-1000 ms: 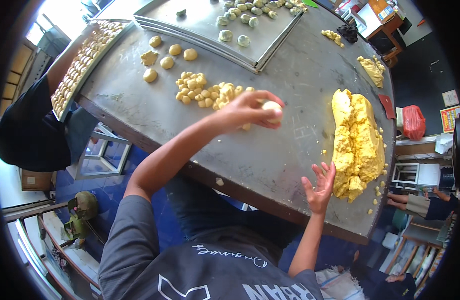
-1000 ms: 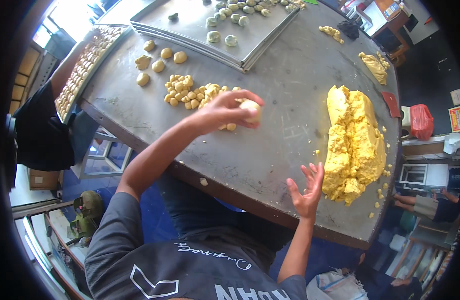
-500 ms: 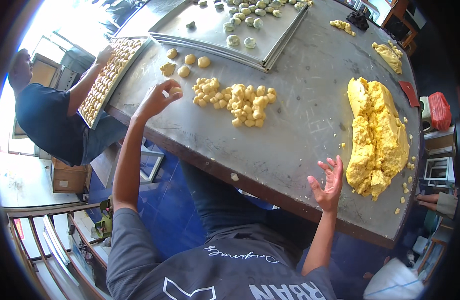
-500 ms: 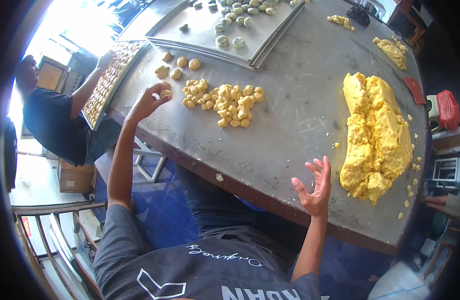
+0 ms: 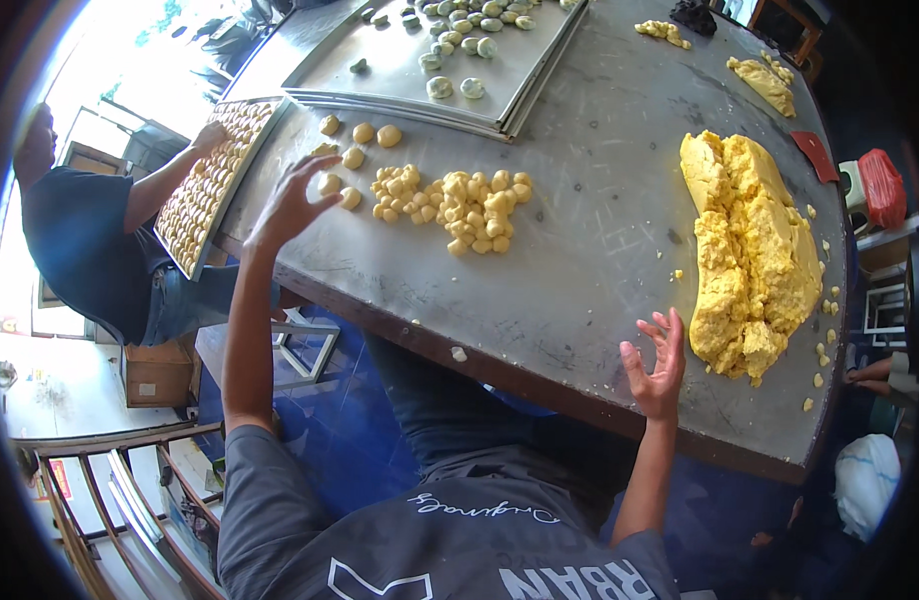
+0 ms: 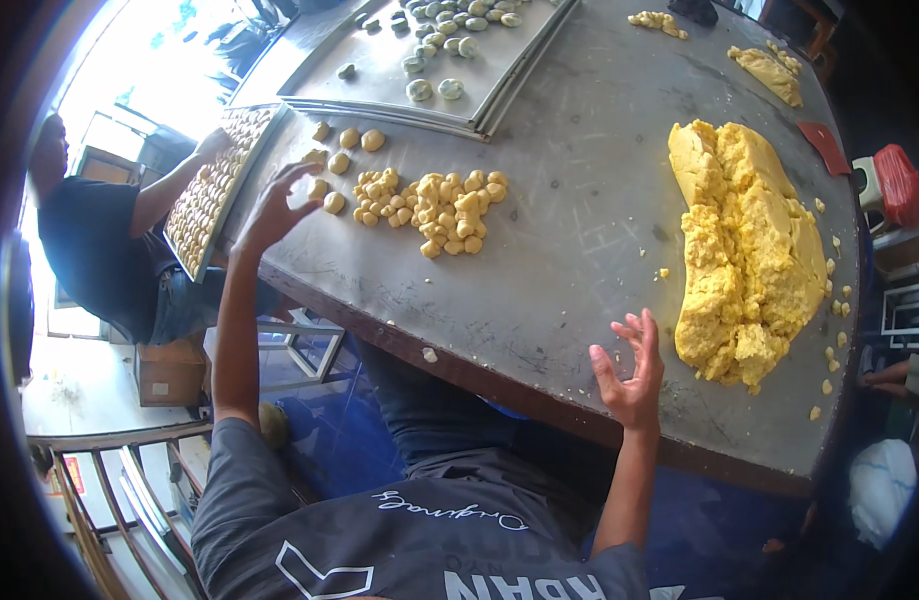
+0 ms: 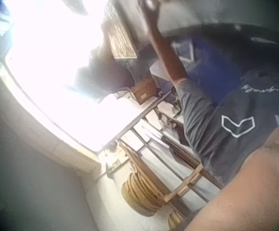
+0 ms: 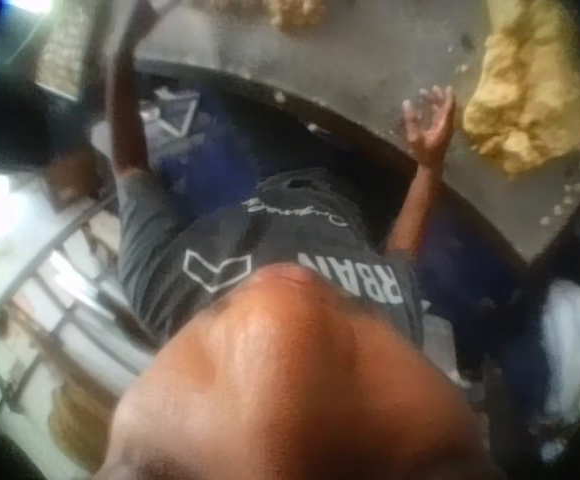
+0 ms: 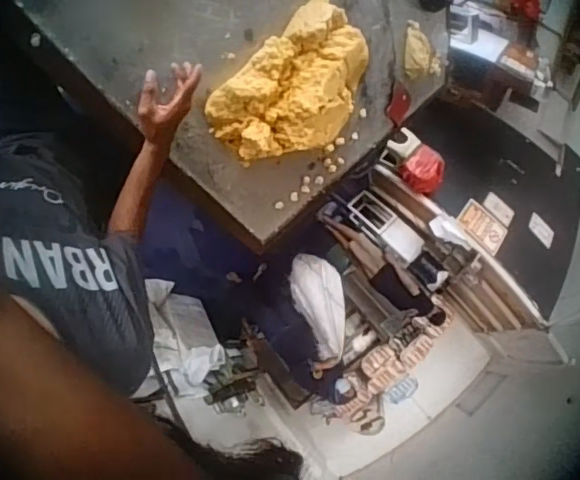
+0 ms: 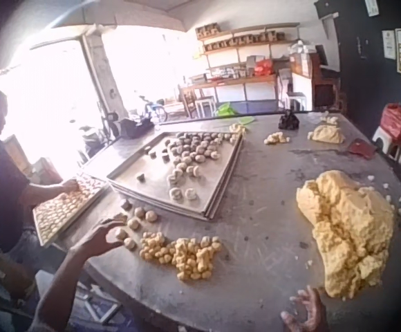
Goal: The person prepares dough by hand by tearing small pieces from a large mass, flattening them on a metal table, and shaping them into rounds.
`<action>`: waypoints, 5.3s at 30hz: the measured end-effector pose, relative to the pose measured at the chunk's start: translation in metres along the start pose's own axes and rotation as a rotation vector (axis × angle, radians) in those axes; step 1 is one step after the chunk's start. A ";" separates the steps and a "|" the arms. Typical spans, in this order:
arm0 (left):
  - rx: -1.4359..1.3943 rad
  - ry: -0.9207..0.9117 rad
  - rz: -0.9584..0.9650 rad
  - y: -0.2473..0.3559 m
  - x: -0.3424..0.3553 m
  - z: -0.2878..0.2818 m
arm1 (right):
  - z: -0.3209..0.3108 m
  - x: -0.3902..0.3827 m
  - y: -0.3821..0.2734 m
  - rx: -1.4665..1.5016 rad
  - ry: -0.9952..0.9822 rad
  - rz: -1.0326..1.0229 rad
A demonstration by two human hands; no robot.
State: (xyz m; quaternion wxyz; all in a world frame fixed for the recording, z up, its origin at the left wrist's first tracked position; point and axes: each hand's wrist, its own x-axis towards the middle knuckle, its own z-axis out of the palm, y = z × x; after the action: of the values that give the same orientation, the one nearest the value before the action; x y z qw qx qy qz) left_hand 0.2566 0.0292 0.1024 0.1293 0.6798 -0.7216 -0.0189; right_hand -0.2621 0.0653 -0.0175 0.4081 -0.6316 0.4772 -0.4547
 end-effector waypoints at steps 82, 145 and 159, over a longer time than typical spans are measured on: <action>-0.043 0.190 0.301 0.279 0.062 0.167 | 0.002 0.002 0.008 -0.059 0.142 -0.163; -0.119 0.284 0.370 0.270 0.052 0.148 | 0.002 0.002 0.012 -0.077 0.206 -0.226; -0.187 0.265 0.390 0.279 0.046 0.147 | 0.001 0.005 0.006 -0.151 0.209 -0.262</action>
State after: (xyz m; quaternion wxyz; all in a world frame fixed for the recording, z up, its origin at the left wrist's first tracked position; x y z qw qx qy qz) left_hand -0.0495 -0.0173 0.0244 0.2863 0.5094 -0.8110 0.0293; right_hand -0.2618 0.0592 -0.0222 0.2453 -0.6665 0.4634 -0.5300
